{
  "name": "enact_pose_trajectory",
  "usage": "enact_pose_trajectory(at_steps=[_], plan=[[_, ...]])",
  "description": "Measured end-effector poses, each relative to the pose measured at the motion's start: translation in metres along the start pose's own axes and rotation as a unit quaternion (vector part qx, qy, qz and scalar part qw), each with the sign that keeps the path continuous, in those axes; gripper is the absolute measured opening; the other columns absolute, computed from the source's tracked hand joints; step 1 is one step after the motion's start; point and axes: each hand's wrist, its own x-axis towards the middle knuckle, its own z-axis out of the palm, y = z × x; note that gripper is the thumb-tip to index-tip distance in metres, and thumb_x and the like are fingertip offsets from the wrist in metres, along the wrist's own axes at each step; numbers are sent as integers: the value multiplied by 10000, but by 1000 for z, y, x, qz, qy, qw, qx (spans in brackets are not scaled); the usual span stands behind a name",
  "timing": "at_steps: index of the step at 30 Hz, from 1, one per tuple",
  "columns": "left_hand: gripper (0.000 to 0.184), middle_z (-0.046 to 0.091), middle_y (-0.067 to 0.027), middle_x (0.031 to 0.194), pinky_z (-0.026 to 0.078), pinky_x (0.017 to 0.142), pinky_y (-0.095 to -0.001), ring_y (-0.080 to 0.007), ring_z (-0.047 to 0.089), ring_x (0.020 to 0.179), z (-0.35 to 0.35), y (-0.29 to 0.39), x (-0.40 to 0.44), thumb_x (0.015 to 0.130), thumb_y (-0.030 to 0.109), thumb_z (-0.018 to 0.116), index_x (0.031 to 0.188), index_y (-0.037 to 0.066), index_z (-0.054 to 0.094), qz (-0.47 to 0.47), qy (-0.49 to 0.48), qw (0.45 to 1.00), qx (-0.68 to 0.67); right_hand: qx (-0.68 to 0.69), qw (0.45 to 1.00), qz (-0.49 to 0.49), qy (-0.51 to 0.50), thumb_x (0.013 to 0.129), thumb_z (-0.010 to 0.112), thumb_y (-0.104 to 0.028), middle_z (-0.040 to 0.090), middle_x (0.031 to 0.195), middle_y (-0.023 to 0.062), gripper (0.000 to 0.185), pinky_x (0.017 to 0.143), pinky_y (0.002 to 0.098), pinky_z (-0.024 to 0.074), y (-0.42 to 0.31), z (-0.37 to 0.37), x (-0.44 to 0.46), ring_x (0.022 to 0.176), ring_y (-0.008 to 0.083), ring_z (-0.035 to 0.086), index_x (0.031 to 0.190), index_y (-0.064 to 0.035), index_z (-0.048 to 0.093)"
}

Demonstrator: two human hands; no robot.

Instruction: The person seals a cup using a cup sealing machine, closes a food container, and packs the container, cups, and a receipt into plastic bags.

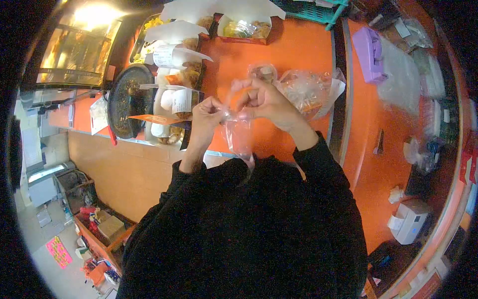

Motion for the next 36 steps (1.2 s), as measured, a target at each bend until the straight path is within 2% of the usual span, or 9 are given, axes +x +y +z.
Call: enact_pose_trajectory(at_steps=[5, 11, 13, 18, 25, 28, 30, 32, 36], plan=[[128, 536, -9, 641, 411, 541, -205, -77, 509, 584, -14, -11, -3, 685, -5, 642, 668, 45, 525, 75, -23, 991, -108, -21, 997, 76, 26, 688, 625, 22, 549, 713, 33, 386, 623, 216, 438, -2, -13, -7, 685, 109, 554, 1032, -26, 457], [164, 529, -12, 648, 389, 537, -202, -78, 480, 572, -2, 3, -12, 676, 41, 672, 644, 47, 512, 52, -68, 960, -265, 170, 975, -101, 102, 704, 651, -50, 562, 724, 27, 303, 614, 207, 434, 4, 0, -10, 667, 110, 559, 953, -35, 480], [159, 530, -11, 652, 377, 527, -200, -74, 469, 565, 0, 6, -13, 680, 60, 679, 649, 44, 524, 68, -41, 968, -238, -41, 992, 88, 85, 716, 665, -134, 568, 732, 17, 242, 610, 211, 424, -2, -9, -11, 681, 94, 551, 892, -39, 529], [113, 557, -13, 671, 361, 508, -192, -57, 465, 569, 7, -1, -12, 687, 73, 677, 695, 32, 572, 71, -3, 992, -105, -104, 981, 159, -32, 716, 671, -186, 588, 734, 2, 170, 598, 200, 387, 1, -2, -12, 669, 57, 516, 767, -41, 597], [146, 557, -26, 672, 382, 527, -191, -64, 484, 583, -10, 0, -20, 723, 104, 662, 670, 39, 542, 10, -40, 999, 30, 80, 994, -19, 71, 739, 619, -95, 535, 666, -14, 82, 577, 193, 367, 17, -7, -27, 617, 64, 477, 719, -46, 556], [212, 544, -27, 698, 393, 545, -207, -80, 499, 620, -17, -1, -24, 737, 182, 666, 680, 45, 515, 49, -45, 987, -149, 165, 983, -64, 52, 745, 606, -91, 524, 668, -18, 79, 582, 187, 364, 10, -24, -38, 617, 62, 474, 738, -46, 542], [274, 528, -27, 719, 396, 549, -237, -100, 503, 648, -12, 2, -28, 742, 271, 657, 698, 51, 500, 48, -72, 956, -279, 226, 968, -97, 49, 745, 606, -103, 523, 674, -19, 91, 586, 183, 362, -2, -22, -41, 618, 60, 474, 754, -44, 537], [357, 522, -22, 731, 392, 583, -242, -112, 502, 667, -12, 5, -25, 772, 397, 583, 722, 54, 499, 74, -88, 967, -226, -2, 995, -13, 103, 728, 646, -210, 520, 705, 21, 224, 623, 245, 392, -19, -10, -41, 666, 104, 489, 753, -24, 523], [573, 554, -70, 828, 415, 628, -263, -151, 525, 734, -25, -2, -12, 776, 542, 481, 982, 8, 520, -87, -359, 856, -363, 24, 1000, -6, 6, 730, 637, -186, 527, 689, -8, 200, 613, 195, 372, -5, -13, -34, 667, 71, 488, 810, -21, 558]])
